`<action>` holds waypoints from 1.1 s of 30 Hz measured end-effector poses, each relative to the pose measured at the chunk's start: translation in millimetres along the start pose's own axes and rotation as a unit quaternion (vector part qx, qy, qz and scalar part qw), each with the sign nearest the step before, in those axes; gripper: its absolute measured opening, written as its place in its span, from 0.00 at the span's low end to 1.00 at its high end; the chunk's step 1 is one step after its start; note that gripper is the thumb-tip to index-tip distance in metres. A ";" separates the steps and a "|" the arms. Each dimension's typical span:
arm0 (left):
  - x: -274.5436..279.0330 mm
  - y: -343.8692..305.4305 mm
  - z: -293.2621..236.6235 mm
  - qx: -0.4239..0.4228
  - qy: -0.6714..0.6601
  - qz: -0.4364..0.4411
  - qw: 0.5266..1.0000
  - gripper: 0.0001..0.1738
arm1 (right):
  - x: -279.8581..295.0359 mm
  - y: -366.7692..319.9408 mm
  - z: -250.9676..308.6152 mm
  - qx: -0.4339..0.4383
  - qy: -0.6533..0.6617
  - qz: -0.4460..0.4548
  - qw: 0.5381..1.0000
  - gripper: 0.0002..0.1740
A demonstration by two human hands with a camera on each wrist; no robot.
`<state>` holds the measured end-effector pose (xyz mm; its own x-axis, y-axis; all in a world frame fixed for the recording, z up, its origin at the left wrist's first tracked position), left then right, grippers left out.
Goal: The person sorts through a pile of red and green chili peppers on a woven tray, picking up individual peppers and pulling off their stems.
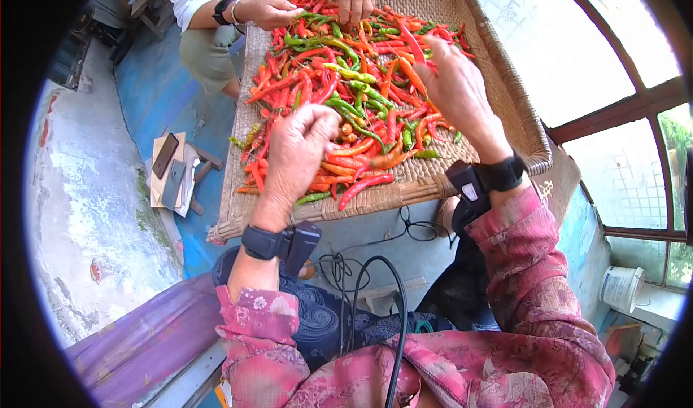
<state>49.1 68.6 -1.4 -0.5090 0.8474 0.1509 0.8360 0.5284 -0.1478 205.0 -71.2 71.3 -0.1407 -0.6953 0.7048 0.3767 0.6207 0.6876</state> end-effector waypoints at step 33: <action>2.1 -4.6 -15.8 -0.110 0.128 -0.038 0.985 0.06 | -61.9 -45.9 97.2 0.147 0.094 0.274 0.946 0.06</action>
<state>47.5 67.1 15.0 -0.5266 0.7503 0.3996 0.8362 0.5419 0.0846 107.4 -21.4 13.1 0.1771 -0.2758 0.9448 0.0713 0.9610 0.2671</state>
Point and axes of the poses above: each hand's wrist, its own y-axis towards the middle knuckle, its own x-axis out of the back of the hand, z = x × y, the point moved 10 cm from there along y, towards the middle knuckle, and after that the axes turned 8 degrees about x, right-handed, at the moved point
